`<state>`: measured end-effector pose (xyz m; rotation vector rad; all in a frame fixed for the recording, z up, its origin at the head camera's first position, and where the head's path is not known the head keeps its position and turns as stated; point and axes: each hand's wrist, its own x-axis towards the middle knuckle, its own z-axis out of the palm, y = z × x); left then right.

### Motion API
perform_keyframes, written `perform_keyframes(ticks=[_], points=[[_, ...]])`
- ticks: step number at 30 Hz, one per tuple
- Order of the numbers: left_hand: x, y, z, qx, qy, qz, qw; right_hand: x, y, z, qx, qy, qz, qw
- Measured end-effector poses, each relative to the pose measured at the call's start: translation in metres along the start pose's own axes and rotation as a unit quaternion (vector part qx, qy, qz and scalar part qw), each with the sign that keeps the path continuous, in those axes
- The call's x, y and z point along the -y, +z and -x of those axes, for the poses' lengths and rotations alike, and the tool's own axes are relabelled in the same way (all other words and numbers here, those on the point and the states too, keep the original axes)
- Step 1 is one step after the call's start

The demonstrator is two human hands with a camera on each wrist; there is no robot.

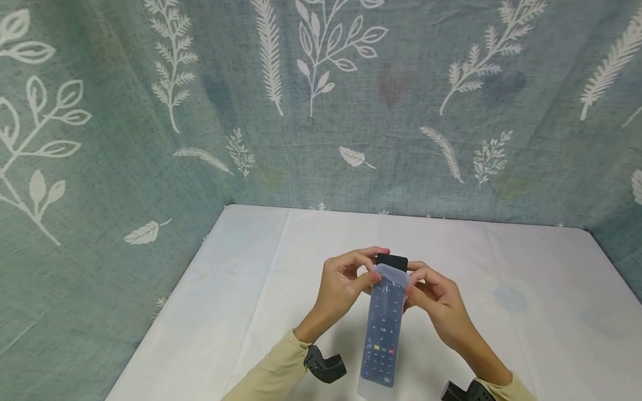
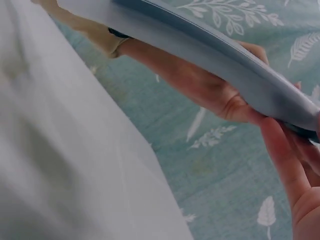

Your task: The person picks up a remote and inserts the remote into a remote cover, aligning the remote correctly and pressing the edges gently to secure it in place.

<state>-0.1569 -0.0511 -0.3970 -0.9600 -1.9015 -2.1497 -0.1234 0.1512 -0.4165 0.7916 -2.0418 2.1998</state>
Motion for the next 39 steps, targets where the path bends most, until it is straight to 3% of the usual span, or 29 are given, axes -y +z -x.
perform_keyframes(ticks=[7, 11, 14, 18, 21, 28, 35, 39], points=[[0.002, 0.0, 0.004, 0.015, -0.014, 0.004, 0.9998, -0.002, 0.0, -0.001, 0.009, 0.017, -0.021, 0.9996], [0.005, 0.001, 0.005, 0.032, -0.008, 0.014, 0.9994, 0.002, -0.006, 0.001, 0.018, 0.03, -0.01, 0.9994], [0.007, 0.003, 0.004, 0.037, -0.014, 0.022, 0.999, 0.004, -0.008, 0.002, 0.001, 0.029, 0.011, 0.9995], [0.005, 0.004, 0.004, 0.032, -0.029, 0.034, 0.9985, 0.004, -0.008, 0.001, -0.042, 0.004, 0.053, 0.9977], [0.004, 0.004, 0.006, 0.025, -0.042, 0.067, 0.9965, 0.005, -0.005, -0.002, -0.059, -0.04, 0.055, 0.9959], [0.004, 0.004, 0.008, 0.017, -0.063, 0.1, 0.9929, 0.01, -0.001, -0.009, -0.035, -0.135, 0.012, 0.9902], [0.005, 0.01, 0.013, 0.007, -0.075, 0.113, 0.9907, 0.019, -0.008, -0.01, -0.028, -0.128, 0.049, 0.9902], [0.005, 0.016, 0.014, -0.001, -0.046, 0.114, 0.9924, 0.023, -0.011, -0.012, -0.043, -0.141, 0.066, 0.9868]])
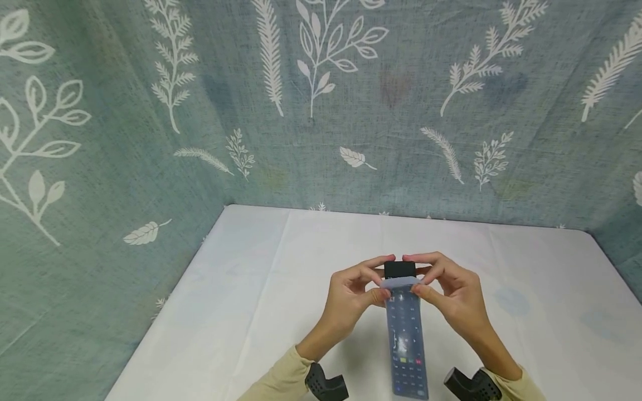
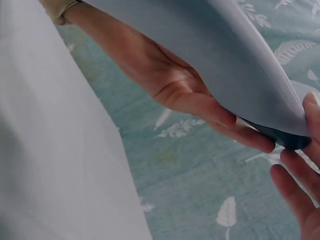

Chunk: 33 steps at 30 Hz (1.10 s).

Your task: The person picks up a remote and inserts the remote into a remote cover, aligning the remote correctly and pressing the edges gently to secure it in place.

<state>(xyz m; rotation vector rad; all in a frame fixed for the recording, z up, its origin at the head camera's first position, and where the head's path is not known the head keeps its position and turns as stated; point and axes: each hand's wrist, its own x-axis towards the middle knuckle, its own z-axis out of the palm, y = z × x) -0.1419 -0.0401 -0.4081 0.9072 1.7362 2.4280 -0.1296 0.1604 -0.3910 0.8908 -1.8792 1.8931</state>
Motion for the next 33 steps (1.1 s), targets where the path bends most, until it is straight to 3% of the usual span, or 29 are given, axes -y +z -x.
perform_keyframes(ticks=[4, 7, 10, 14, 18, 22, 33], points=[[-0.001, 0.003, -0.003, -0.002, 0.021, -0.022, 0.9995, -0.001, 0.0, -0.003, -0.031, -0.029, -0.012, 0.999], [-0.001, 0.003, -0.007, -0.002, 0.021, -0.035, 0.9992, -0.002, 0.0, -0.006, -0.044, -0.03, -0.014, 0.9985], [-0.003, 0.001, -0.01, -0.013, 0.018, -0.037, 0.9991, -0.003, 0.0, -0.007, -0.031, 0.012, -0.003, 0.9995], [-0.005, -0.005, -0.013, -0.021, 0.011, -0.04, 0.9989, -0.003, 0.0, -0.005, -0.014, 0.098, 0.012, 0.995], [-0.007, -0.009, -0.015, -0.006, 0.005, -0.049, 0.9988, -0.004, 0.003, -0.002, -0.032, 0.143, 0.024, 0.989], [-0.007, -0.012, -0.018, 0.0, 0.007, -0.061, 0.9981, -0.004, 0.005, -0.002, -0.04, 0.165, 0.024, 0.9852], [-0.003, -0.019, -0.021, 0.02, 0.005, -0.1, 0.9948, -0.009, 0.008, 0.002, -0.014, 0.186, -0.023, 0.9822]])
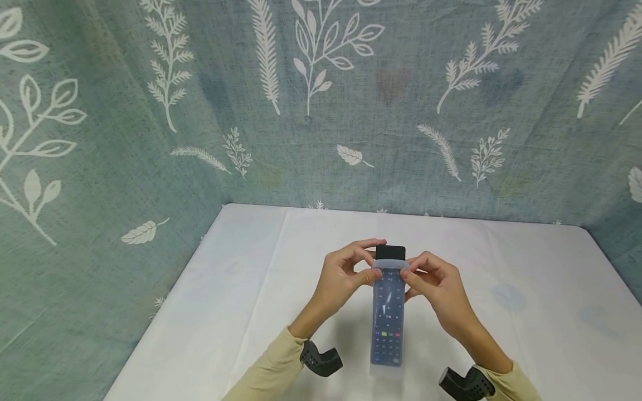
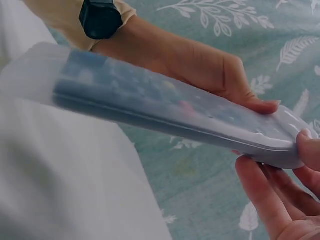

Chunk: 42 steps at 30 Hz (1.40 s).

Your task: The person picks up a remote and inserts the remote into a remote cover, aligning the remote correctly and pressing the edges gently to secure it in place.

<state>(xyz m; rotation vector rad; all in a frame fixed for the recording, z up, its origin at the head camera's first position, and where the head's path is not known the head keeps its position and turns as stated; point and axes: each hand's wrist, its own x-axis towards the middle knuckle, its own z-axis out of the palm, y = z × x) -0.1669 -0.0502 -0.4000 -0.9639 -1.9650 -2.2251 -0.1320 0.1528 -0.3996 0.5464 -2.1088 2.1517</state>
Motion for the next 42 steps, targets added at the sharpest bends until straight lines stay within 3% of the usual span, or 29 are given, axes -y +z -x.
perform_keyframes(ticks=[5, 9, 13, 16, 21, 28, 35, 42], points=[[-0.001, 0.002, -0.001, -0.001, 0.011, -0.02, 0.9997, -0.002, 0.0, 0.001, 0.009, -0.004, -0.009, 0.9999], [-0.007, 0.007, -0.003, -0.003, 0.054, -0.039, 0.9978, -0.005, -0.003, 0.002, 0.029, -0.012, -0.026, 0.9992], [-0.024, 0.013, -0.006, -0.012, 0.099, -0.055, 0.9935, -0.008, -0.005, 0.003, 0.053, -0.027, -0.04, 0.9974], [-0.036, 0.016, -0.008, -0.021, 0.109, -0.057, 0.9921, -0.009, -0.007, 0.004, 0.071, -0.04, -0.054, 0.9952], [-0.037, 0.018, -0.006, -0.012, 0.09, -0.043, 0.9949, -0.01, -0.011, 0.005, 0.078, -0.04, -0.062, 0.9942], [-0.014, 0.014, -0.003, 0.018, 0.05, -0.018, 0.9984, -0.003, -0.017, 0.008, 0.029, -0.043, 0.0, 0.9987], [-0.011, 0.013, 0.001, 0.005, 0.016, 0.031, 0.9994, 0.003, -0.01, 0.004, 0.008, -0.106, 0.017, 0.9942], [-0.013, 0.013, 0.001, -0.004, -0.006, 0.043, 0.999, 0.006, -0.003, 0.004, -0.013, -0.172, 0.012, 0.9849]])
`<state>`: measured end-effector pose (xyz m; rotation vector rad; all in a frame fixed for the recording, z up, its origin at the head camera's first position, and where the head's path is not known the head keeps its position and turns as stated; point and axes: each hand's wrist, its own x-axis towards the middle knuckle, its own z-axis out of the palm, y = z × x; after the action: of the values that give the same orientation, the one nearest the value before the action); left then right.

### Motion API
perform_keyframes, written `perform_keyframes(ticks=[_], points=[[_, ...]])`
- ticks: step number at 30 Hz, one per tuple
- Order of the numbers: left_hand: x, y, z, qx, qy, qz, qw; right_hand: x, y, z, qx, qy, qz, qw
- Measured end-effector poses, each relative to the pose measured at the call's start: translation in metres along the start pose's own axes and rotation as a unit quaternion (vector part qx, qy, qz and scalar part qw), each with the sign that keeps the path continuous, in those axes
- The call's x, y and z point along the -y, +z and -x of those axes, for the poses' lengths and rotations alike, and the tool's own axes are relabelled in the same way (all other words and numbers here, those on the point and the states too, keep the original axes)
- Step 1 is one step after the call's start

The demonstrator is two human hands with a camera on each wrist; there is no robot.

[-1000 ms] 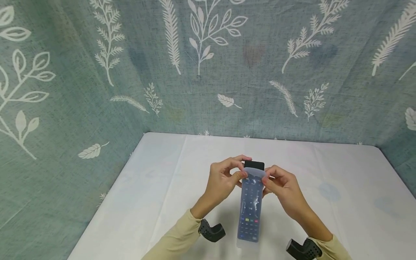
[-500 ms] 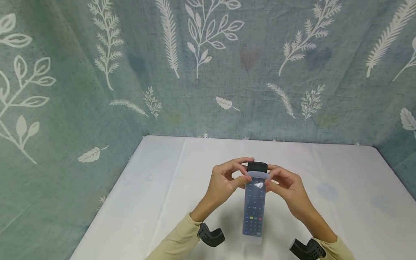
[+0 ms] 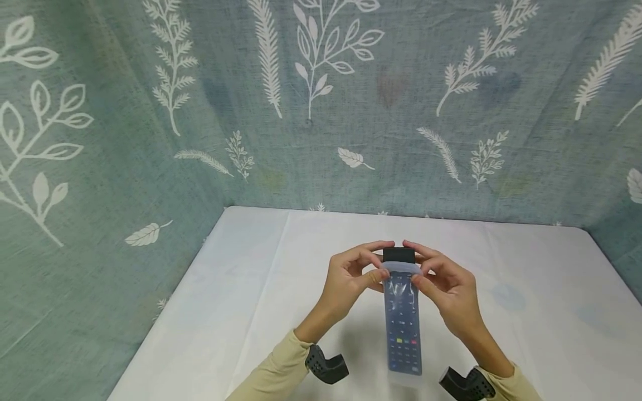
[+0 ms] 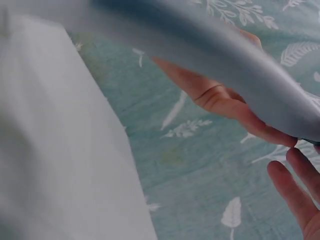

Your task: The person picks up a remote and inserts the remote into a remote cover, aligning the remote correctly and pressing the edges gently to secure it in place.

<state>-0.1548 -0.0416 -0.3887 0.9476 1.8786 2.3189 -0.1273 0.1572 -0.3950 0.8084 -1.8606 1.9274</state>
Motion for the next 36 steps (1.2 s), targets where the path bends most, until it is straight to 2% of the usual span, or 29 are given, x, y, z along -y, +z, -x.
perform_keyframes(ticks=[3, 7, 11, 17, 21, 23, 25, 28, 31, 34, 36], points=[[-0.001, 0.003, 0.001, -0.01, 0.01, -0.004, 0.9999, 0.002, -0.001, -0.003, -0.002, -0.028, 0.004, 0.9996], [-0.002, 0.009, 0.004, -0.021, 0.04, -0.018, 0.9988, 0.005, -0.001, -0.008, -0.019, -0.047, 0.009, 0.9987], [-0.002, 0.011, 0.003, -0.038, 0.057, -0.029, 0.9973, 0.007, -0.001, -0.012, -0.023, -0.043, -0.001, 0.9988], [0.002, 0.003, 0.003, -0.058, 0.032, -0.021, 0.9976, 0.006, -0.004, -0.008, 0.042, 0.037, 0.013, 0.9983], [0.002, 0.001, 0.003, -0.041, 0.033, -0.013, 0.9985, 0.007, -0.004, -0.001, 0.042, 0.085, 0.034, 0.9948], [0.001, 0.001, 0.003, -0.035, 0.031, -0.015, 0.9988, 0.007, -0.003, 0.0, 0.029, 0.096, 0.036, 0.9943], [0.0, 0.002, 0.003, -0.042, 0.023, -0.022, 0.9986, 0.008, -0.001, 0.0, 0.017, 0.098, 0.032, 0.9945], [-0.001, 0.005, 0.003, -0.076, 0.007, -0.047, 0.996, 0.01, 0.002, -0.001, 0.004, 0.098, 0.027, 0.9948], [-0.003, 0.008, 0.005, -0.118, -0.009, -0.088, 0.9891, 0.012, 0.007, -0.002, -0.007, 0.098, 0.036, 0.9945], [-0.012, 0.013, 0.007, -0.134, -0.019, -0.125, 0.9829, 0.014, 0.012, -0.002, -0.015, 0.094, 0.054, 0.994], [-0.02, 0.017, 0.01, -0.133, -0.021, -0.138, 0.9813, 0.015, 0.015, -0.002, -0.021, 0.086, 0.062, 0.9941]])
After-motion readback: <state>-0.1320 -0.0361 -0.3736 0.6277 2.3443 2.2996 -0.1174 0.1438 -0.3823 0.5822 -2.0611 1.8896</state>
